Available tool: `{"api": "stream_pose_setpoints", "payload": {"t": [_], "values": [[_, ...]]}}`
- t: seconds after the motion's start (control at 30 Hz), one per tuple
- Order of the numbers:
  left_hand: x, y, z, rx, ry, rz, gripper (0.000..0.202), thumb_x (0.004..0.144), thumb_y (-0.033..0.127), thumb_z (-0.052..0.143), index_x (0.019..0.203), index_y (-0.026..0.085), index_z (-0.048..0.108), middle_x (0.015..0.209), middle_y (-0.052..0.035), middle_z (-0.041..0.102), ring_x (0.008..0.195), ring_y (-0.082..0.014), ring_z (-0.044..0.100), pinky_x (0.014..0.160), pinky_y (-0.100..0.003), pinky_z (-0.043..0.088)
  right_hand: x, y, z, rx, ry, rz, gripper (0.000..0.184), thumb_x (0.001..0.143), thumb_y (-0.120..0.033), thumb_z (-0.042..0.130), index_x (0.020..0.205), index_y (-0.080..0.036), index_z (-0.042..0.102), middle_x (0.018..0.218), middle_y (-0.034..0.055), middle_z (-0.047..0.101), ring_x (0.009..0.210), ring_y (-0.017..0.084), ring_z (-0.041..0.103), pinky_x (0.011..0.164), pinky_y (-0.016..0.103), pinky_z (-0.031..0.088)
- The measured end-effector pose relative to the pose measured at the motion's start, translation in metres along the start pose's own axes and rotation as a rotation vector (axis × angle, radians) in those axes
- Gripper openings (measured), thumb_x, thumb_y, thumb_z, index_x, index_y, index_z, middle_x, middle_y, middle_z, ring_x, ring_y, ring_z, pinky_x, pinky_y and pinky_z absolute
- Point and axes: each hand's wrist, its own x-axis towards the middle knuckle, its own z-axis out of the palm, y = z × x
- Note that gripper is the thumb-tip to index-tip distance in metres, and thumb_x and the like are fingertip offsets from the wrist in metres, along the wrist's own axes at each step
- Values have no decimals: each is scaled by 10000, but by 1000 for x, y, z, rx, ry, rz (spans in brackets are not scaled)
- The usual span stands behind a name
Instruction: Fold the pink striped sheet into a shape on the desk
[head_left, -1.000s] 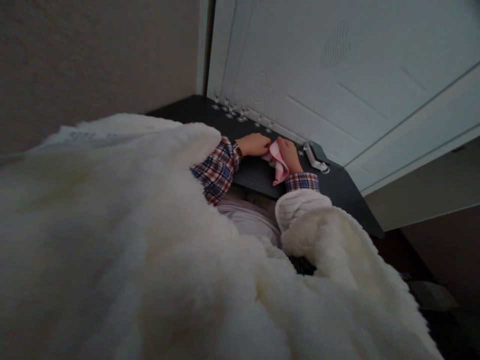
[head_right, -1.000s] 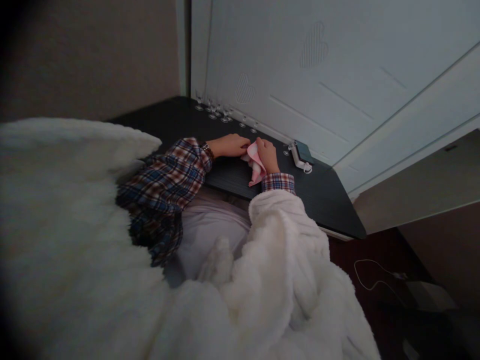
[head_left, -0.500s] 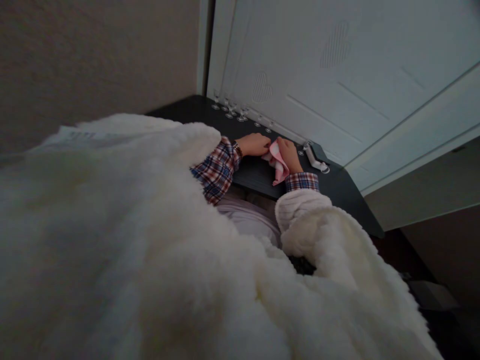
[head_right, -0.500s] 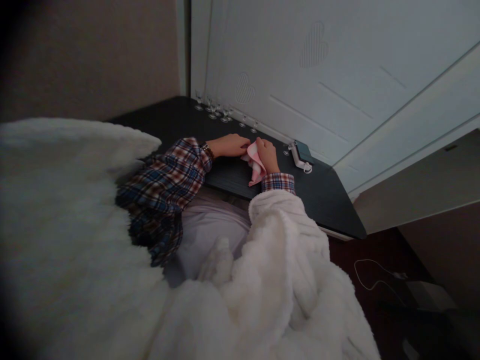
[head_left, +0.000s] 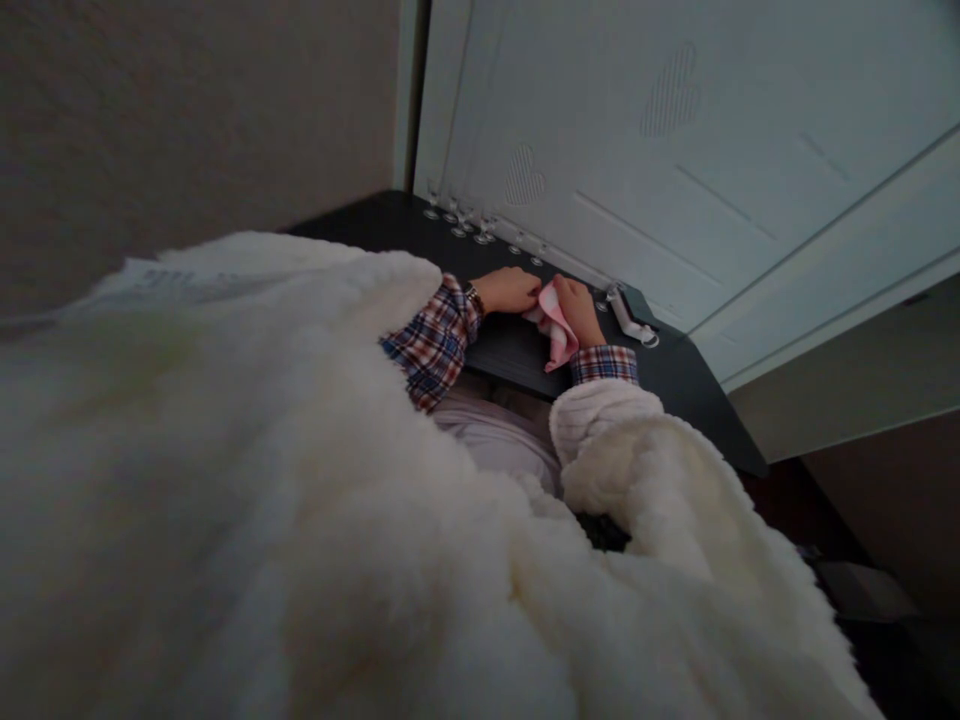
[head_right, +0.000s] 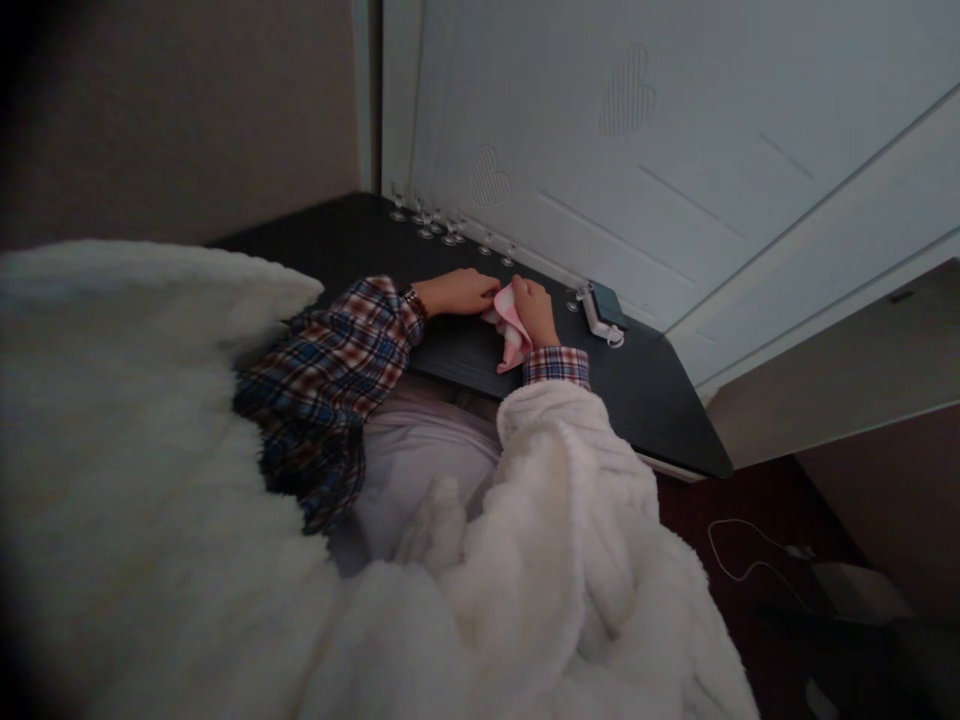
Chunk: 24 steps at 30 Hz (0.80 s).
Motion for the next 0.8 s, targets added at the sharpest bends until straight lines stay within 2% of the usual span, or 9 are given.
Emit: {"api": "stream_pose_setpoints", "payload": {"t": [0.17, 0.47, 0.63, 0.8], "values": [[0, -1, 0, -1, -4, 7, 379, 915, 285, 397, 1169, 175, 655, 1153, -102, 686, 1082, -233, 635, 889, -275, 471, 0, -1, -1, -22, -2, -16, 364, 943, -393, 352, 658, -210, 485, 778, 74, 606, 755, 204, 530, 808, 359, 406], [2, -3, 2, 12, 8, 18, 379, 921, 291, 390, 1162, 172, 657, 1180, -95, 683, 1080, -220, 633, 888, -260, 469, 0, -1, -1, -18, -12, -7, 361, 943, -399, 346, 671, -211, 490, 788, 69, 607, 746, 199, 530, 772, 345, 403], [1, -2, 1, 7, 10, 13, 378, 909, 287, 406, 1164, 177, 663, 1146, -92, 696, 1057, -216, 639, 875, -257, 475, 0, 0, 0, -31, 1, -28, 355, 941, -390, 350, 668, -212, 491, 789, 75, 616, 778, 206, 532, 809, 353, 413], [1, -3, 2, -8, 31, 6, 373, 911, 295, 407, 1153, 191, 671, 1123, -85, 701, 1051, -210, 642, 867, -252, 475, 2, 2, 1, -13, 7, -16, 373, 939, -414, 349, 655, -211, 482, 750, 64, 600, 719, 194, 515, 796, 360, 419]]}}
